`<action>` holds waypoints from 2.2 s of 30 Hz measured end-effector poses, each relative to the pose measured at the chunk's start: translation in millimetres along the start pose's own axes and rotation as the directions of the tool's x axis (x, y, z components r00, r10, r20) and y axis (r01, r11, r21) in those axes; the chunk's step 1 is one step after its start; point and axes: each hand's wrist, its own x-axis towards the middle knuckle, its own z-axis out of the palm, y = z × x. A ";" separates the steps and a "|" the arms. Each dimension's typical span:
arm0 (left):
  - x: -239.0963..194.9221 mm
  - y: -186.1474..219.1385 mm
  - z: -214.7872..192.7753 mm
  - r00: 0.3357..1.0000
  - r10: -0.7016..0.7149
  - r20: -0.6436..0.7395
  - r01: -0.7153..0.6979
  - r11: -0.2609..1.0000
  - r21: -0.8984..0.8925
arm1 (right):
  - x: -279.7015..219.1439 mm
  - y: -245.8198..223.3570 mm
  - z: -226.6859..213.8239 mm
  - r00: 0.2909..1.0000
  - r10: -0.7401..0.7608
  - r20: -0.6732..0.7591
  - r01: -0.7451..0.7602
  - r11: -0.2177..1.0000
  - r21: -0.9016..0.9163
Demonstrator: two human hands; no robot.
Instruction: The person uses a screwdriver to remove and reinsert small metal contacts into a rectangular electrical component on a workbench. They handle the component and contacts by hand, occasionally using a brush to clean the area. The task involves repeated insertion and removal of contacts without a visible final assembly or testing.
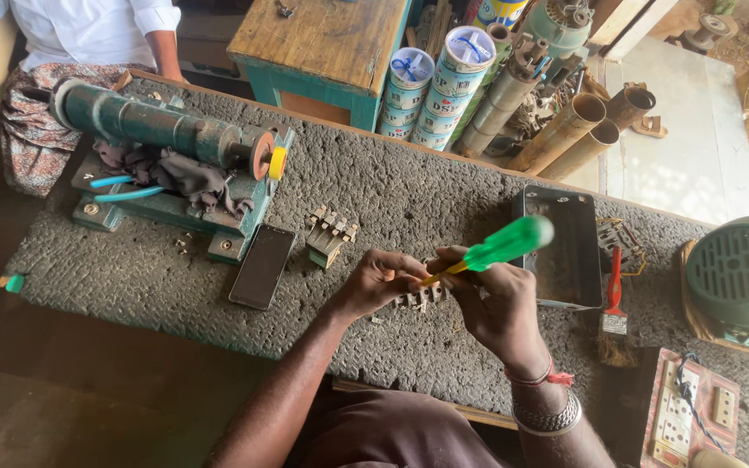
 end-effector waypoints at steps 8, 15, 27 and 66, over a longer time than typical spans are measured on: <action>-6.9 8.5 -2.1 0.999 -0.045 -0.024 0.046 0.997 0.055 | 3.5 -2.5 9.3 1.000 0.001 -0.013 -0.001 0.999 0.036; -6.0 6.6 -7.4 1.000 0.009 0.026 -0.010 0.999 0.042 | 3.6 4.7 8.9 0.997 0.056 0.050 -0.059 0.997 0.053; -4.8 17.2 -9.5 1.000 0.012 0.003 -0.013 0.931 0.364 | 4.7 11.6 5.8 0.987 0.017 0.159 -0.025 0.999 0.045; -31.0 -13.3 22.4 0.979 0.126 -0.163 0.026 0.708 0.706 | 16.2 -37.3 24.9 0.943 -0.243 -0.229 0.310 0.892 0.330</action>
